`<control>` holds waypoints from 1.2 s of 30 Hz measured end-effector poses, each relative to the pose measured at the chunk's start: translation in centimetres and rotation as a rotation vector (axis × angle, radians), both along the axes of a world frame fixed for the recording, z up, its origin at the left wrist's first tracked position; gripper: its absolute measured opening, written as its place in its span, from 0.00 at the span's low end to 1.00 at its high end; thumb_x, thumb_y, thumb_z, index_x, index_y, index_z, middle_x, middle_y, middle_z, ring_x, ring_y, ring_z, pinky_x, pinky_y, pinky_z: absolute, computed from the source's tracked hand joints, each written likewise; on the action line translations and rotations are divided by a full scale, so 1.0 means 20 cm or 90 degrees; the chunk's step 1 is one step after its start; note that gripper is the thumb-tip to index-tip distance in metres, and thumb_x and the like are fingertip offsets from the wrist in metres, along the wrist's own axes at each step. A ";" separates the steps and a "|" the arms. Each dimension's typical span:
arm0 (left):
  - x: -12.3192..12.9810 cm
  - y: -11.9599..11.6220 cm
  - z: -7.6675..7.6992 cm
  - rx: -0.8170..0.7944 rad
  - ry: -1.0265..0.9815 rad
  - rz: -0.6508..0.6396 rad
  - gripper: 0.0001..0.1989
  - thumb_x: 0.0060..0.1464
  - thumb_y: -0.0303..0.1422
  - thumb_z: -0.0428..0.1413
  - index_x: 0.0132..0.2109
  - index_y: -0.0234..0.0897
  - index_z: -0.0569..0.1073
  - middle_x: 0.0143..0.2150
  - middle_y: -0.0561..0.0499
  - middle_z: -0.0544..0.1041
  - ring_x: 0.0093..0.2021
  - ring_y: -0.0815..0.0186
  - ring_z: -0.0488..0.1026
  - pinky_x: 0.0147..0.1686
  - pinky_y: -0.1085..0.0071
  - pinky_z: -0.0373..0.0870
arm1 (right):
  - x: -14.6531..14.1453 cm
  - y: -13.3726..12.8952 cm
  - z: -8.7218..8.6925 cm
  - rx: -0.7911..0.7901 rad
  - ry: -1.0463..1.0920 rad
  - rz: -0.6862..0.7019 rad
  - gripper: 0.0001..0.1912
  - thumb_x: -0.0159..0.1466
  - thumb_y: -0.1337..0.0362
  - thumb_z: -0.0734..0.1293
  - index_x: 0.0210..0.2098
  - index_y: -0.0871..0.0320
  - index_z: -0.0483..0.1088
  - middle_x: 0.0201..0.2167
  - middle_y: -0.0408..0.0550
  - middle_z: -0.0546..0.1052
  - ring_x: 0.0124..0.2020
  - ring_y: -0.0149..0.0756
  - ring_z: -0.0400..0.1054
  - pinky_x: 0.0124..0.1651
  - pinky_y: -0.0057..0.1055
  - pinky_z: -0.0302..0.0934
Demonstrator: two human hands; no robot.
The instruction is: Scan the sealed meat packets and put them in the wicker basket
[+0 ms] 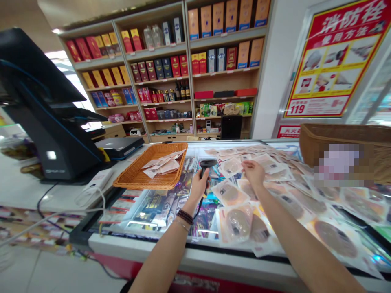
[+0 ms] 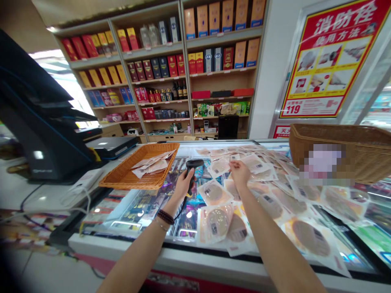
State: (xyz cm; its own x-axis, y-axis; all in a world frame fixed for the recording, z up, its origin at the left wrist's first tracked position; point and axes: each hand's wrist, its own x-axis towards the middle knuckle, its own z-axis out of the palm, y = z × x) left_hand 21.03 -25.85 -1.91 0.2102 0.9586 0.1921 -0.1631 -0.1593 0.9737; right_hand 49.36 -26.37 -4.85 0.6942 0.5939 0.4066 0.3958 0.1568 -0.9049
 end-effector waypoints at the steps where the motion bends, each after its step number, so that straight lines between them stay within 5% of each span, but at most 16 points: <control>1: 0.00 0.00 0.00 0.001 0.001 0.001 0.32 0.56 0.66 0.69 0.33 0.42 0.70 0.25 0.56 0.75 0.17 0.72 0.66 0.19 0.73 0.59 | 0.00 0.00 0.00 -0.014 -0.012 0.003 0.16 0.57 0.47 0.77 0.36 0.52 0.83 0.26 0.49 0.86 0.29 0.52 0.82 0.40 0.45 0.75; 6: 0.00 0.00 -0.01 0.010 0.006 -0.013 0.32 0.56 0.66 0.69 0.34 0.42 0.70 0.26 0.56 0.75 0.18 0.72 0.66 0.19 0.73 0.59 | -0.01 -0.02 0.04 -0.153 -0.116 0.064 0.08 0.55 0.57 0.82 0.33 0.50 0.85 0.27 0.47 0.86 0.35 0.53 0.85 0.45 0.44 0.76; 11: -0.01 0.01 -0.03 0.011 0.022 -0.008 0.31 0.60 0.64 0.67 0.36 0.42 0.70 0.27 0.56 0.75 0.19 0.71 0.66 0.19 0.74 0.60 | -0.01 -0.01 0.06 -0.254 -0.149 0.117 0.04 0.62 0.61 0.78 0.32 0.51 0.81 0.30 0.49 0.88 0.41 0.51 0.86 0.49 0.40 0.75; 15: -0.01 0.01 -0.03 0.023 0.031 -0.011 0.30 0.61 0.64 0.67 0.35 0.42 0.70 0.27 0.54 0.76 0.19 0.71 0.67 0.20 0.74 0.60 | -0.03 -0.01 0.05 -0.190 -0.001 0.111 0.10 0.66 0.53 0.76 0.38 0.50 0.75 0.26 0.44 0.84 0.32 0.47 0.84 0.35 0.34 0.70; 21: -0.01 0.00 -0.02 0.039 0.026 -0.035 0.33 0.58 0.67 0.67 0.34 0.42 0.70 0.26 0.55 0.75 0.18 0.72 0.67 0.20 0.73 0.61 | -0.08 -0.03 0.03 -0.036 0.143 0.132 0.28 0.59 0.36 0.77 0.41 0.47 0.65 0.22 0.39 0.77 0.34 0.52 0.86 0.25 0.27 0.55; 31: 0.00 -0.05 -0.01 0.080 0.007 -0.126 0.34 0.58 0.67 0.68 0.34 0.43 0.69 0.22 0.59 0.70 0.18 0.73 0.63 0.20 0.73 0.58 | -0.08 -0.02 0.02 0.052 0.159 0.091 0.35 0.53 0.30 0.78 0.40 0.46 0.62 0.29 0.40 0.79 0.34 0.49 0.86 0.35 0.35 0.73; 36: 0.00 -0.06 -0.01 0.106 0.017 -0.144 0.34 0.58 0.69 0.66 0.34 0.43 0.69 0.22 0.58 0.70 0.17 0.73 0.62 0.20 0.73 0.57 | -0.08 -0.01 0.02 0.058 0.167 0.086 0.34 0.54 0.32 0.78 0.41 0.46 0.62 0.30 0.41 0.79 0.36 0.50 0.86 0.35 0.35 0.73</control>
State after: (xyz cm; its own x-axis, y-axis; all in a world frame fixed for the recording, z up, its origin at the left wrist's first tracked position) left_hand 20.93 -26.99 -2.10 0.4228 0.8420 0.3349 -0.1870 -0.2806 0.9414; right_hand 47.67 -26.59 -4.48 0.6998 0.6571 0.2803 0.1213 0.2774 -0.9531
